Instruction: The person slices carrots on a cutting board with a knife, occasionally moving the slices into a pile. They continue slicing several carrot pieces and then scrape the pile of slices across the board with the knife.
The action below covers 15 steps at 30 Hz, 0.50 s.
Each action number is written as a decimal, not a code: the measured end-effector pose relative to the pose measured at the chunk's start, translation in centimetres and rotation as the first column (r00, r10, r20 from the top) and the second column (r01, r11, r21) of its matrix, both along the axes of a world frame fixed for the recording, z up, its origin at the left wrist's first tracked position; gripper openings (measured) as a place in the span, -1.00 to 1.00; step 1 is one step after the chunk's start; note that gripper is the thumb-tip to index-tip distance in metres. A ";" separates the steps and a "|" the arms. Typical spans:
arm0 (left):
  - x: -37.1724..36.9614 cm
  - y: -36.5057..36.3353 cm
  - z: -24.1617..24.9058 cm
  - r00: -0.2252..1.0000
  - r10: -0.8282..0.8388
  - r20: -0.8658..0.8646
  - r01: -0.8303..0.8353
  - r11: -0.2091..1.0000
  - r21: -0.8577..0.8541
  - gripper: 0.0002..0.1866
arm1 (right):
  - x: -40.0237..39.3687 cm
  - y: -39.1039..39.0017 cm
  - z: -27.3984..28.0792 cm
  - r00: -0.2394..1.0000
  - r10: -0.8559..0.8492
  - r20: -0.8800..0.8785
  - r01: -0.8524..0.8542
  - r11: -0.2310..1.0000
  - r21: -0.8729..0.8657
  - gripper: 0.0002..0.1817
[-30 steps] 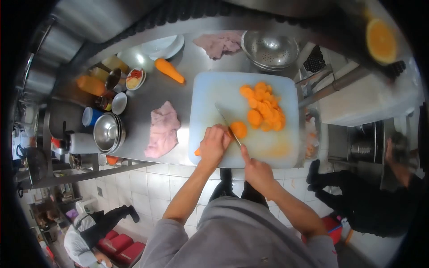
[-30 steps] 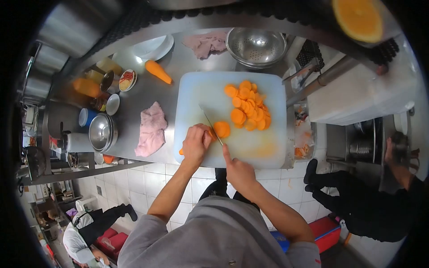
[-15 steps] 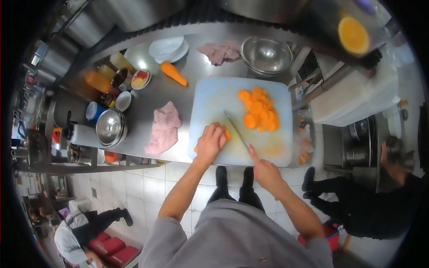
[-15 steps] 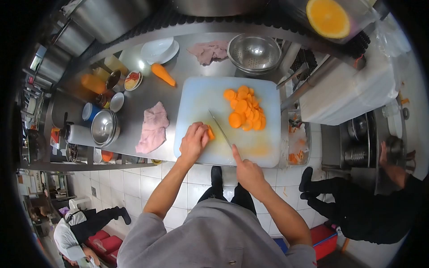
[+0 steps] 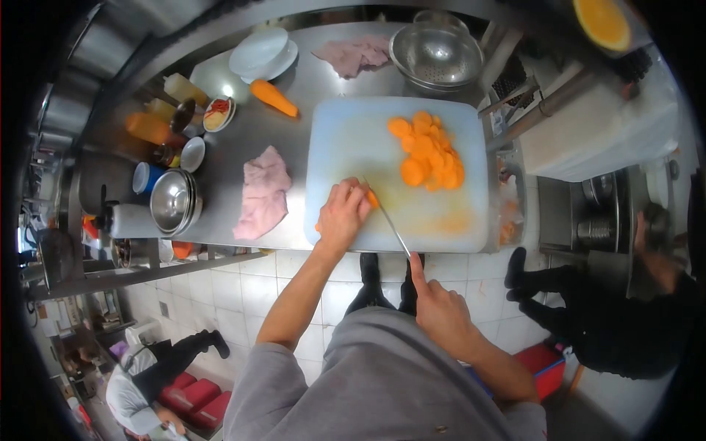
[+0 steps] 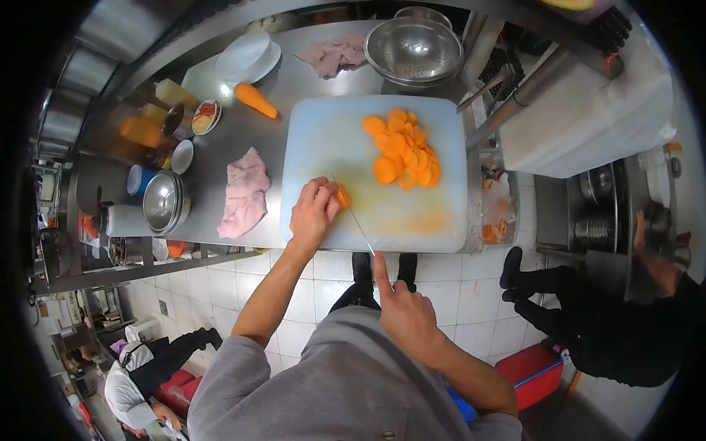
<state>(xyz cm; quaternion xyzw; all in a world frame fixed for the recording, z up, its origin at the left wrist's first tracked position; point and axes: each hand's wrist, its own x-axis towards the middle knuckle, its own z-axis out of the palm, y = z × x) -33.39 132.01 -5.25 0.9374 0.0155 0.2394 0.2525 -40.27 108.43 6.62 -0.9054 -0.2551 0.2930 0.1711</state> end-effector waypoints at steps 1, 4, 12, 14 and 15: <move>0.1 0.1 -0.1 1.000 0.000 -0.006 0.000 1.000 0.001 -0.75 | 0.1 0.1 -0.2 1.000 0.000 -0.006 0.000 1.000 0.001 -0.03; 0.2 0.2 -0.4 0.998 -0.016 0.054 0.015 1.000 0.024 -0.71 | 0.2 0.3 -0.9 1.000 0.017 0.000 -0.017 0.999 -0.028 -0.04; 0.0 0.2 -0.1 1.000 -0.020 -0.017 0.019 1.000 -0.015 -0.68 | 2.4 2.1 -3.3 0.994 0.036 0.107 -0.043 0.997 0.068 -0.03; 0.1 0.3 -0.1 1.000 -0.013 -0.027 0.012 1.000 -0.019 -0.68 | 3.4 3.0 -4.0 0.991 0.040 0.131 -0.050 0.996 0.075 -0.03; 0.0 0.3 0.0 0.999 -0.011 -0.041 0.010 1.000 -0.027 -0.67 | 3.7 3.3 -4.5 0.988 0.039 0.151 -0.051 0.996 0.079 -0.03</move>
